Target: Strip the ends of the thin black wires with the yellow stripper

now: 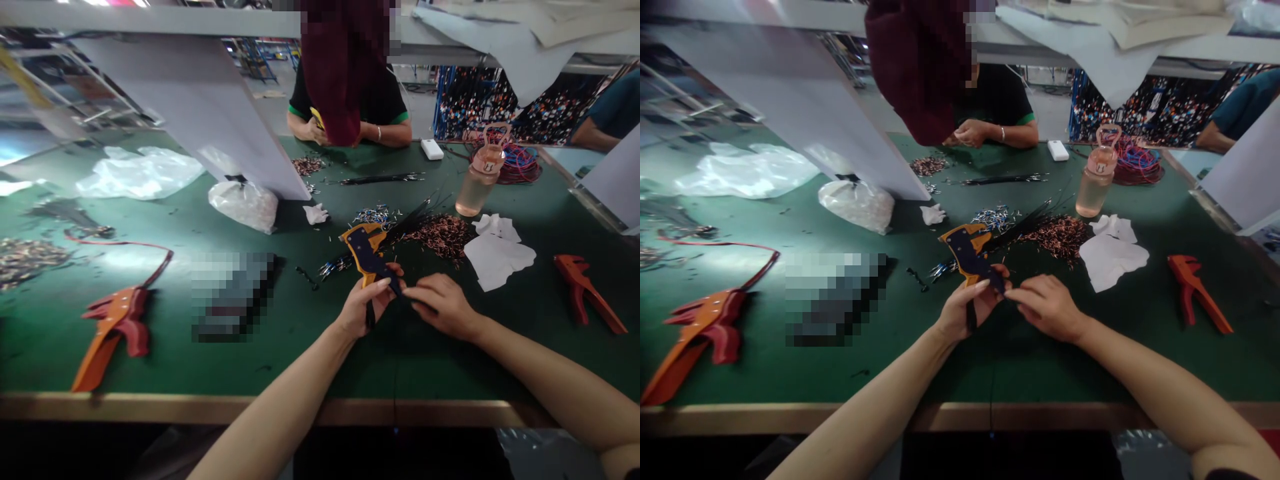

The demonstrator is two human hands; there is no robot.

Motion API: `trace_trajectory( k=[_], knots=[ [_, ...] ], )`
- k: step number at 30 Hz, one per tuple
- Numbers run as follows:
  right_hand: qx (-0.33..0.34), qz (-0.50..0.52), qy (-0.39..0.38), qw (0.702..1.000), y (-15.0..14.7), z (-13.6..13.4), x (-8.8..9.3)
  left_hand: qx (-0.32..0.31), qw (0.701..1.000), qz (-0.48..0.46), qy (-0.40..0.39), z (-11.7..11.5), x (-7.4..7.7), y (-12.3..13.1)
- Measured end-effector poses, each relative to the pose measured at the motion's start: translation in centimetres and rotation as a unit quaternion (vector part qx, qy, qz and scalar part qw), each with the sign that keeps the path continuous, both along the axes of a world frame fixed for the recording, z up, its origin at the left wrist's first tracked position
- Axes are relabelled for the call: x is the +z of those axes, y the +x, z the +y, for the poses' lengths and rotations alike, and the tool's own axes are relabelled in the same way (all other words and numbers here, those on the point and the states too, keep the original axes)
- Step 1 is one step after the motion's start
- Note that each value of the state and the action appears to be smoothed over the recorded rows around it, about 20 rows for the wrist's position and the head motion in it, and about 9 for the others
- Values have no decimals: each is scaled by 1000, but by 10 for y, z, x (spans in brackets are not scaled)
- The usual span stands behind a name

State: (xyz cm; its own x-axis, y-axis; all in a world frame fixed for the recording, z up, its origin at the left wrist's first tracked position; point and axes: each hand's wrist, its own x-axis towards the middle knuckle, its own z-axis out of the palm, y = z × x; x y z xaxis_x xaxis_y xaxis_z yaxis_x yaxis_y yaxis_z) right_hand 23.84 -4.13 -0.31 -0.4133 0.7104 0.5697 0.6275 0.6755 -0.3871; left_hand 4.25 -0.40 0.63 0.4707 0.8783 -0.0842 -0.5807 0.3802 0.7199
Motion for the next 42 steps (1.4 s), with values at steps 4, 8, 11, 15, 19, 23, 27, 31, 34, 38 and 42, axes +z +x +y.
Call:
trace_trajectory(
  k=[4, 8, 11, 15, 19, 23, 27, 31, 34, 38, 42],
  knots=[
    [67, -90, -2, 994, -8, -7, 6, -12, 1000, 0, -19, -2, 0, 1],
    [52, 12, 25, 998, -4, -6, 8, -14, 1000, 22, -1, -4, -2, 4],
    [-17, 121, -23, 992, 0, -4, 9, -8, 999, 36, 24, -5, -3, 5],
    [-76, 204, -104, 970, 1, 1, 10, -30, 997, 46, 50, -5, -4, 5],
    [-104, 248, -124, 955, 5, 6, 13, -49, 994, 70, 68, -5, -4, 2],
    [-180, 281, -113, 936, 11, 8, 22, -84, 989, 99, 74, -4, -3, -1],
    [-182, 281, -112, 936, 10, 5, 33, -87, 983, 124, 103, -3, -2, 0],
    [-165, 242, -105, 950, 2, -1, 39, -89, 980, 140, 113, -4, -3, 0],
    [-161, 226, -69, 958, -4, -5, 41, -93, 976, 159, 113, -6, -3, -1],
    [-145, 216, -37, 965, -9, -7, 42, -96, 975, 169, 110, -8, 0, -2],
    [-141, 205, -27, 968, -10, -8, 41, -86, 978, 164, 100, -9, 1, -1]
  ],
)
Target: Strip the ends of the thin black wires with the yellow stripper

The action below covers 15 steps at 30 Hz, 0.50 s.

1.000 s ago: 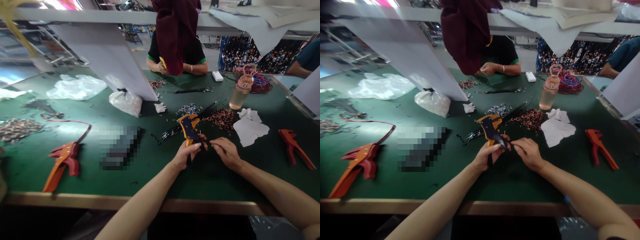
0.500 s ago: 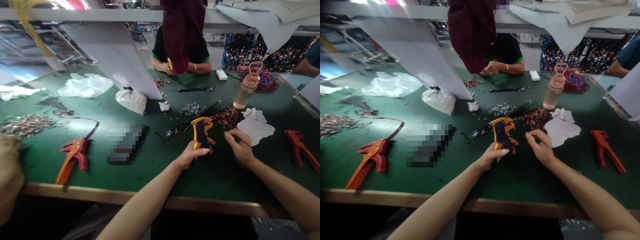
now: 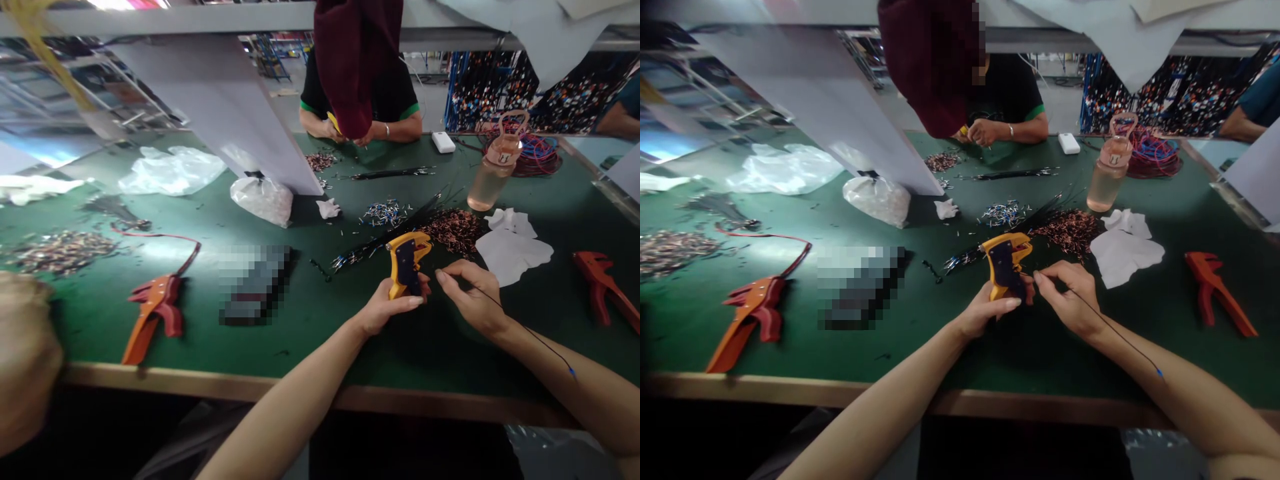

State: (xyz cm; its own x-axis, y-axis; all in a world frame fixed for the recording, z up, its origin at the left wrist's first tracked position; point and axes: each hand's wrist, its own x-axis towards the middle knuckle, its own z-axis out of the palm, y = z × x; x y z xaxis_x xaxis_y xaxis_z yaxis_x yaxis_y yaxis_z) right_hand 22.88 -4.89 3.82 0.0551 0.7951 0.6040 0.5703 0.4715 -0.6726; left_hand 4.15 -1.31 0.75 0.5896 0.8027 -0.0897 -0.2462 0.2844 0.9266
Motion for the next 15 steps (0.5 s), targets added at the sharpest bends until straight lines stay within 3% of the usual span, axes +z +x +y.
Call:
trace_trajectory(
  k=[15],
  knots=[
    [5, 5, -13, 1000, -2, -1, -1, 14, 999, 16, 35, -1, 2, 1]
  ],
)
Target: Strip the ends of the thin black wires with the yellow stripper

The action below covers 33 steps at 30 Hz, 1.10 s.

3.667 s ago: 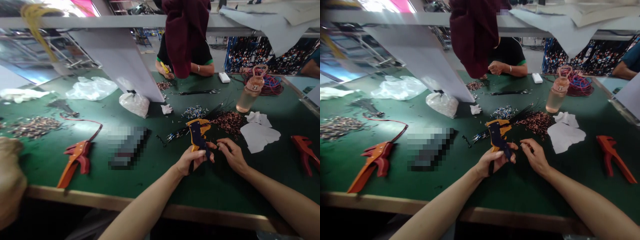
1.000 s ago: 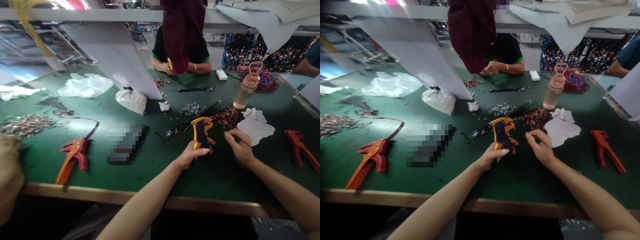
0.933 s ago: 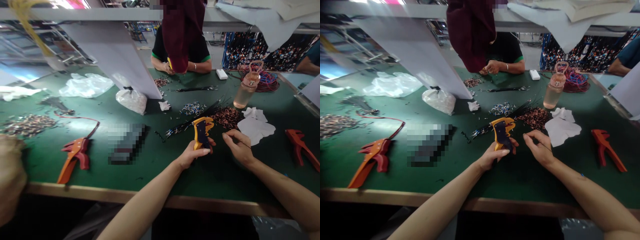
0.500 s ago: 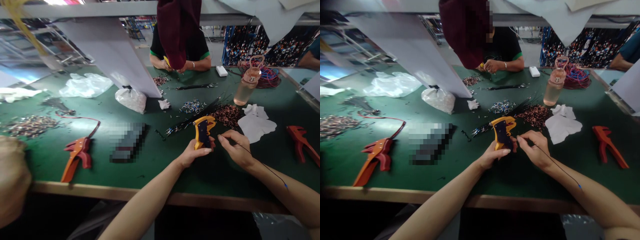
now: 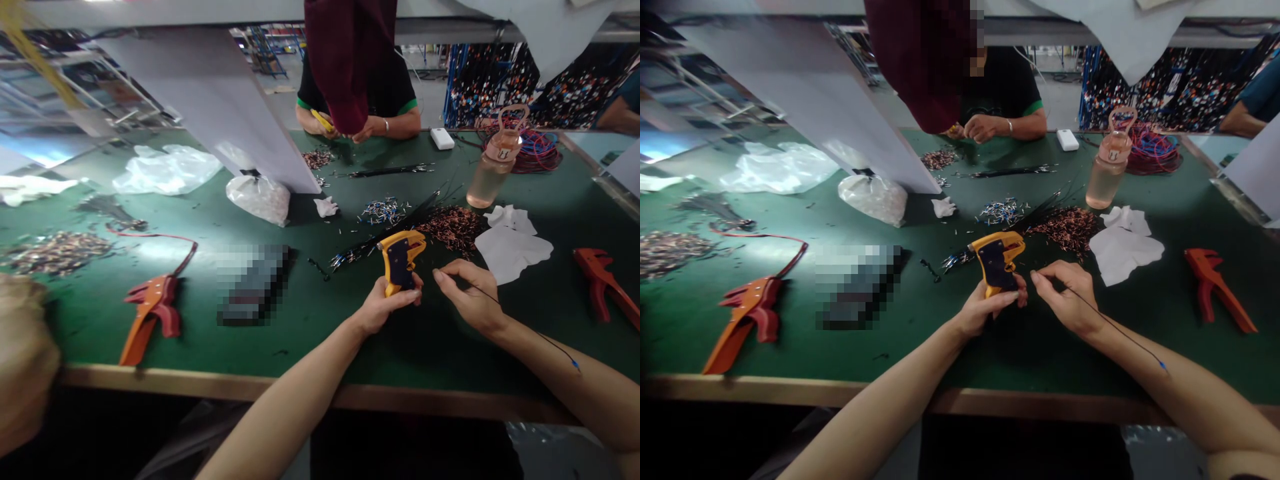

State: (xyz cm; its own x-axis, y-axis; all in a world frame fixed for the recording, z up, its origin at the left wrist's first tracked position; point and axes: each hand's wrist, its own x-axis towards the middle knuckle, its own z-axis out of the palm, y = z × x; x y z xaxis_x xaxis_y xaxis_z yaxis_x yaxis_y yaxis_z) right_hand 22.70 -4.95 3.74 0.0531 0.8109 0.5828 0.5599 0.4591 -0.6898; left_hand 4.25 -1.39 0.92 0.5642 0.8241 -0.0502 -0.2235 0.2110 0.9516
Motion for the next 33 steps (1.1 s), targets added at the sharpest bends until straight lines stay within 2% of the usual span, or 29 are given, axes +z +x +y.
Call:
trace_trajectory(
  k=[16, 25, 29, 33],
  knots=[
    [12, -4, -2, 1000, 0, -1, 0, 12, 999, 41, 24, 0, 6, 2],
    [0, 7, -23, 1000, -1, -3, -1, 58, 996, 58, 13, -3, 2, 5],
    [-1, 32, -41, 999, 1, 0, -4, 63, 997, 37, -13, -1, 1, 5],
    [-33, 69, -48, 996, 5, 8, -15, 68, 992, -57, -85, 5, 1, 4]
  ],
)
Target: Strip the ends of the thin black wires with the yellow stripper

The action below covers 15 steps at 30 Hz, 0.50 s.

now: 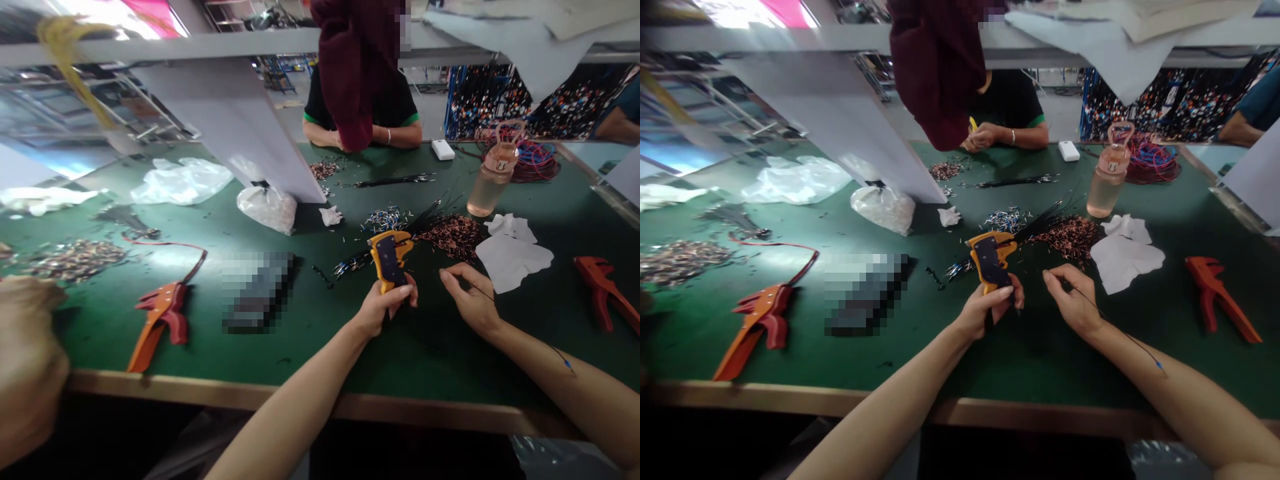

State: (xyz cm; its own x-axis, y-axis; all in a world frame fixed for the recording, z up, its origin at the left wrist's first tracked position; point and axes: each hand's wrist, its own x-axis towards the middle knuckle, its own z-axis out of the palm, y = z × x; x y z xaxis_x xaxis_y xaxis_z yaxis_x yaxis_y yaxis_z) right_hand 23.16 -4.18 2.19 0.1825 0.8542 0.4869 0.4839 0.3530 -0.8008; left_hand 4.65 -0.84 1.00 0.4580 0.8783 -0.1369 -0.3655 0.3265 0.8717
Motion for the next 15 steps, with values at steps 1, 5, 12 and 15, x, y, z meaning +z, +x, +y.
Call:
trace_trajectory(
  k=[1, 5, 12, 15],
  knots=[
    [-9, -1, 2, 1000, 2, 2, -4, 7, 1000, -24, -16, 2, 0, 0],
    [-8, -60, 17, 998, 11, 10, -20, 79, 994, -58, -42, 10, 2, -5],
    [141, -214, 35, 966, 5, 8, -36, 303, 949, -81, -41, 33, 5, -22],
    [295, -300, 22, 907, -21, 6, -41, 337, 935, -104, -44, 39, 5, -26]
  ],
)
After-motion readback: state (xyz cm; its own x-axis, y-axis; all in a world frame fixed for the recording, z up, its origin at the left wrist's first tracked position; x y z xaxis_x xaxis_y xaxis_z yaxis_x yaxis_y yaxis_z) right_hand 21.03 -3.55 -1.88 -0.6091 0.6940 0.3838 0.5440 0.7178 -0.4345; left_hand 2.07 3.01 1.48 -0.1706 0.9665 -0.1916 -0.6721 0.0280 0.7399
